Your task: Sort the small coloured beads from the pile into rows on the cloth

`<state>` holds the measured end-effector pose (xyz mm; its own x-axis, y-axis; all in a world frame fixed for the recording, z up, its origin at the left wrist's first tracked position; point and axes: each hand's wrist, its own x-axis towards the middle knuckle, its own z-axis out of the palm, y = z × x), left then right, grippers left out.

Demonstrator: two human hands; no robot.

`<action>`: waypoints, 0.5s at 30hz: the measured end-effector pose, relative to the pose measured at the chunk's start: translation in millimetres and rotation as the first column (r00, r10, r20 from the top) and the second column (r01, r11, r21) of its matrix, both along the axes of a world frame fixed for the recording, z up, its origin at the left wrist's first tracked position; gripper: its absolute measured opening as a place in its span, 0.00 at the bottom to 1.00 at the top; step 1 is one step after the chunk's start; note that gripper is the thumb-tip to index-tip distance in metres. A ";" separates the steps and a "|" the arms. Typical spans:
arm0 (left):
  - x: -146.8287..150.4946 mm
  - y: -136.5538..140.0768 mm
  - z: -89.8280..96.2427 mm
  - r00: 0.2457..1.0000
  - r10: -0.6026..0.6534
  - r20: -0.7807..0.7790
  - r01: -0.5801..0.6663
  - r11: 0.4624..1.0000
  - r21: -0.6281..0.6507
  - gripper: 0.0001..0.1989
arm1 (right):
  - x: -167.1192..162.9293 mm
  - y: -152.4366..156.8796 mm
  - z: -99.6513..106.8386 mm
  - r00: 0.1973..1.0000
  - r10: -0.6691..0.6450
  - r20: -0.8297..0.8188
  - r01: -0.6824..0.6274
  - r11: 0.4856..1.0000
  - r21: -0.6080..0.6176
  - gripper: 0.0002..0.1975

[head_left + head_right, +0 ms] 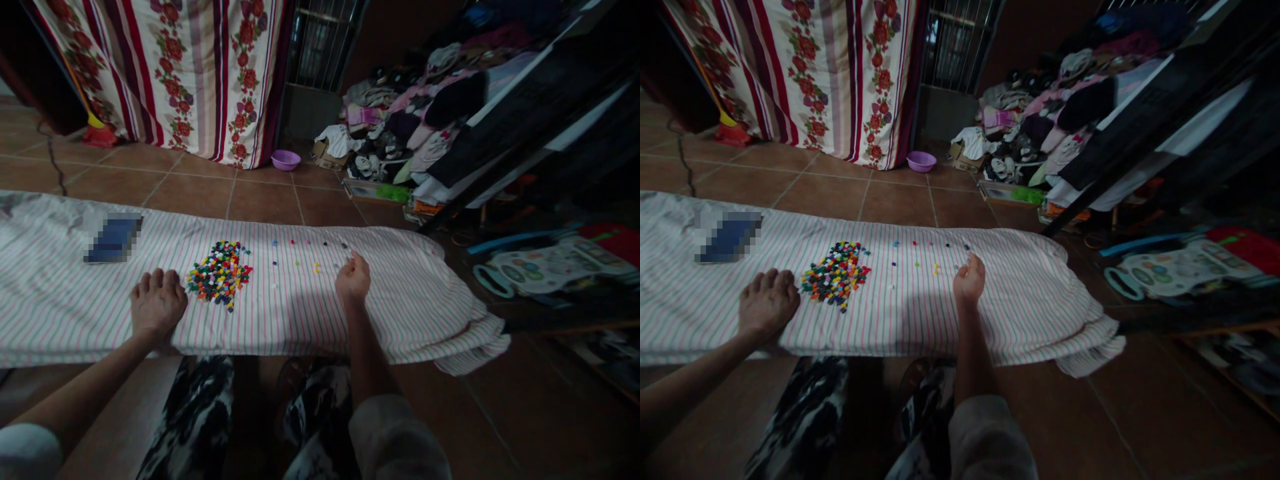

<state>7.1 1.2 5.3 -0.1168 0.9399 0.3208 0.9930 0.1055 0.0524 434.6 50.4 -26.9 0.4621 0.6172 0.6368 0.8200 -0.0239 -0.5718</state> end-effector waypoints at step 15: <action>-0.7 0.0 -0.5 0.999 0.031 -0.028 -0.031 0.999 -0.033 0.19 | -162.9 -12.3 48.9 0.703 0.711 0.024 -0.664 0.669 -0.334 0.10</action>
